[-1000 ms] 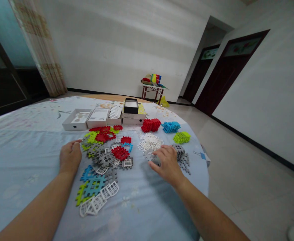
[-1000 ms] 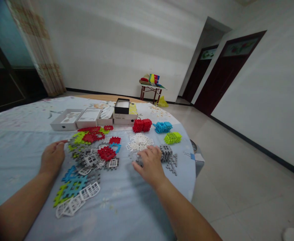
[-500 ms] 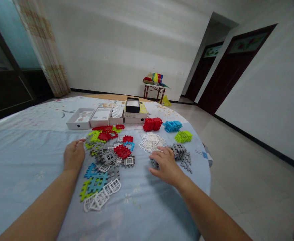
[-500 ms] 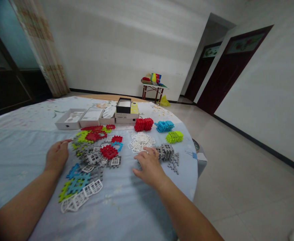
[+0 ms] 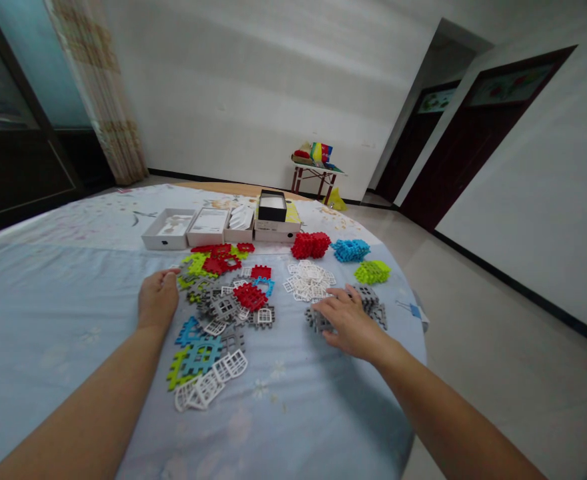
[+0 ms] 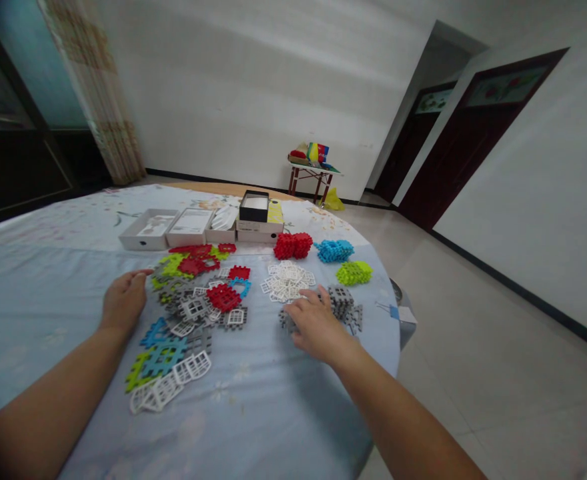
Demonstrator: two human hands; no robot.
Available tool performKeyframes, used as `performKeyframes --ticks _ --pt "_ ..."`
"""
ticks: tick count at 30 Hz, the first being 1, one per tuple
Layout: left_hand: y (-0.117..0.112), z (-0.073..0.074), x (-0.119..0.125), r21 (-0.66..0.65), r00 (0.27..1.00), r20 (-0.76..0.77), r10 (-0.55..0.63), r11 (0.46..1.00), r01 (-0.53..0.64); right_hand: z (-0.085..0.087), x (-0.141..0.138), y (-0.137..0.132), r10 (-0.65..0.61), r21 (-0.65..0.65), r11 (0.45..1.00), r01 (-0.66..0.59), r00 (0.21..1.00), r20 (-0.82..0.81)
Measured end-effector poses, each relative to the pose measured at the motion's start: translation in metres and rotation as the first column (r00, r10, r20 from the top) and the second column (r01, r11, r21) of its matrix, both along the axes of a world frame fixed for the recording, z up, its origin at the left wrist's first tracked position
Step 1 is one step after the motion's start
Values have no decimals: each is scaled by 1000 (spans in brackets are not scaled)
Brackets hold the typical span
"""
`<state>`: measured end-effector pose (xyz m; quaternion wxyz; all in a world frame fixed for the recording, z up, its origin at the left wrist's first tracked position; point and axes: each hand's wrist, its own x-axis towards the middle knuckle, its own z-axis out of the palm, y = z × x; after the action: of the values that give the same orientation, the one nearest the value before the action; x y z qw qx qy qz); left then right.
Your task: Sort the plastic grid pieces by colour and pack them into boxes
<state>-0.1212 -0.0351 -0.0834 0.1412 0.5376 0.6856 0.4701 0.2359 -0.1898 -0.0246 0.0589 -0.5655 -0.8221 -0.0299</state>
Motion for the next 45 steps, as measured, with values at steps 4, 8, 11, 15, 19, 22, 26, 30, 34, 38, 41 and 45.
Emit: performKeyframes --ticks 4,8,11,15,19,22,26,30,34,38,41,45 --pt "-3 3 2 -2 1000 3 -5 1000 5 8 1 8 -20 -12 1000 20 999 29" --pt "-4 5 2 -2 1000 7 -14 1000 14 8 -9 12 1 -6 1000 -1 1000 -19" --pt "-3 5 2 5 1000 5 -12 1000 12 4 -27 15 54 20 998 -52 994 -95" --pt "-2 3 2 11 1000 5 -5 1000 5 -6 -58 24 137 37 991 -132 977 -166" --pt "-2 1 1 21 1000 1 4 1000 -4 -20 -80 34 162 31 987 -159 971 -178" --pt "-2 1 1 23 1000 3 0 1000 0 -28 -85 40 163 36 987 -159 972 -169" --pt "-2 1 3 23 1000 8 -1 1000 0 -32 -85 42 163 62 986 -156 974 -154" --pt "-1 1 3 16 1000 -1 -9 1000 9 -26 -87 41 182 115 980 -159 957 -227" --pt "1 0 2 31 1000 -23 -9 999 10 -17 -93 45 183 122 981 -148 915 -361" --pt "-1 0 2 47 1000 -15 -2 999 3 -19 -94 56 114 98 992 -81 909 -401" --pt "-2 1 3 36 1000 1 -1 999 1 -24 -90 59 73 100 994 -37 920 -385" --pt "-2 1 3 36 1000 19 -21 999 20 -18 -82 49 183 42 983 -181 903 -389"
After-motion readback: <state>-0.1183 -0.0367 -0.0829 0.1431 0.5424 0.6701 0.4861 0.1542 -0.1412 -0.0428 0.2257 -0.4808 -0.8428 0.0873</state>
